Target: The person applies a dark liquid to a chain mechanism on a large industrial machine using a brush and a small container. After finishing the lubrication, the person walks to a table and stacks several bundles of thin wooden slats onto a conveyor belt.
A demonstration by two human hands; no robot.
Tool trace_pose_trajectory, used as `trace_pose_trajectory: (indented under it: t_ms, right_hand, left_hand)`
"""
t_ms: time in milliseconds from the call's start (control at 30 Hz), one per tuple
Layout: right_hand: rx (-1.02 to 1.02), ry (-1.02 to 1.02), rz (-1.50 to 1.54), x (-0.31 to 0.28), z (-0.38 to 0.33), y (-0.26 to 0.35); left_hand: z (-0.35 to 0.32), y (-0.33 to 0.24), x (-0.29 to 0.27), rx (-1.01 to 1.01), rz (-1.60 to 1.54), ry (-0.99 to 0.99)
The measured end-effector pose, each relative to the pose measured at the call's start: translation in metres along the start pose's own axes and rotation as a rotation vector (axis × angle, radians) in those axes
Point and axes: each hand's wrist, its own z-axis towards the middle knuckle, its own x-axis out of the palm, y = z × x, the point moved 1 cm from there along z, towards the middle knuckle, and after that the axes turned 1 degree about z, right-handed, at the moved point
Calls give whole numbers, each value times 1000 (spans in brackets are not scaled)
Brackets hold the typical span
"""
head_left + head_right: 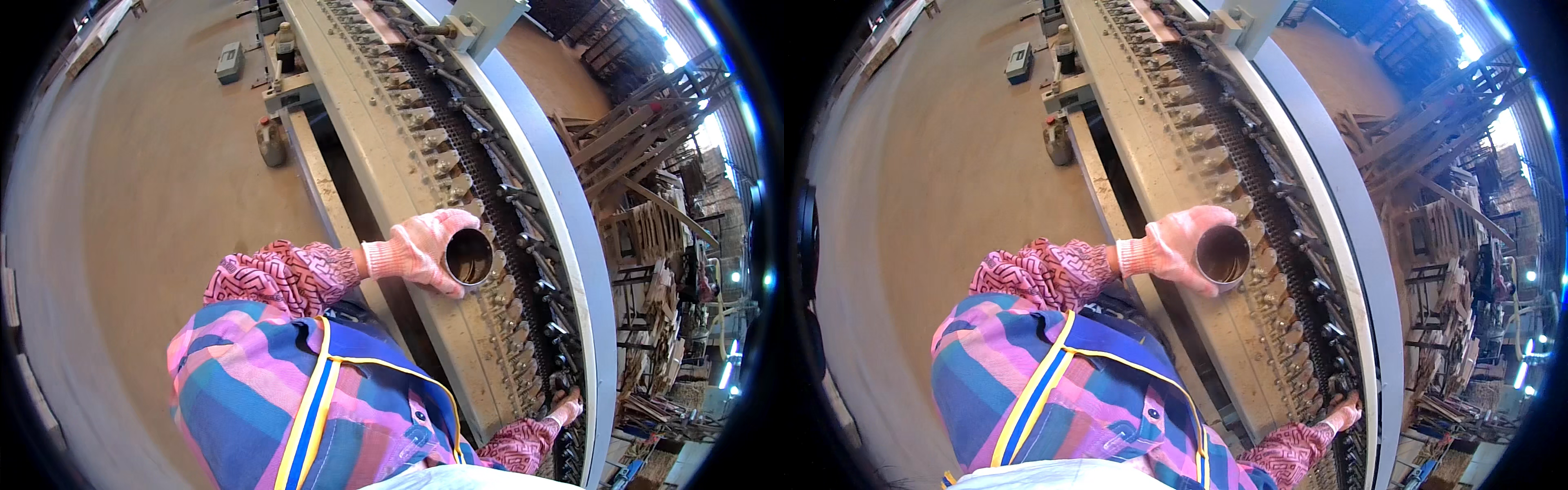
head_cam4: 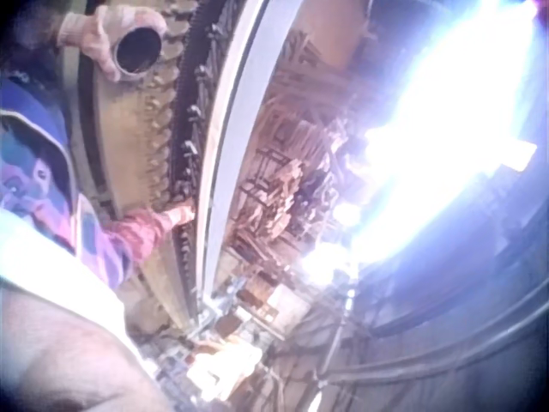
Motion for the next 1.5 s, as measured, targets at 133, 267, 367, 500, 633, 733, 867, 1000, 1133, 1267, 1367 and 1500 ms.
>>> trace_pose_trajectory:
  t_ms: [133,267,367,500,633,733,867,1000,1133,1267,1367,1500]
  right_hand:
    - [-297,-82,-2,-9,-17,-21]
    - [-208,19,129,3,-28,-9]
    - [-178,41,85,-10,-50,36]
    - [-295,-52,-165,8,-48,-13]
    - [-83,-23,-63,2,-13,12]
    - [-313,-34,-57,-2,-39,4]
    - [-234,-79,-33,7,-35,-8]
    - [-207,22,125,-8,-27,4]
    - [-122,91,223,-3,-4,-33]
    - [-181,-71,-16,2,-37,23]
    - [-430,-104,-429,5,-32,-24]
    - [-379,-48,-381,11,-11,-28]
  left_hand:
    - [3,3,0,13,-18,1]
    - [0,5,1,40,14,-8]
    - [1,3,1,26,9,-31]
    - [2,3,1,23,-4,-5]
    - [0,4,3,32,41,-42]
    - [2,4,1,49,38,-56]
    - [-1,0,1,47,39,-26]
    - [1,2,2,30,35,-31]
    - [4,4,4,92,46,-32]
    - [2,7,2,39,5,-29]
    - [2,12,6,61,-26,-17]
    - [7,14,11,152,-75,-31]
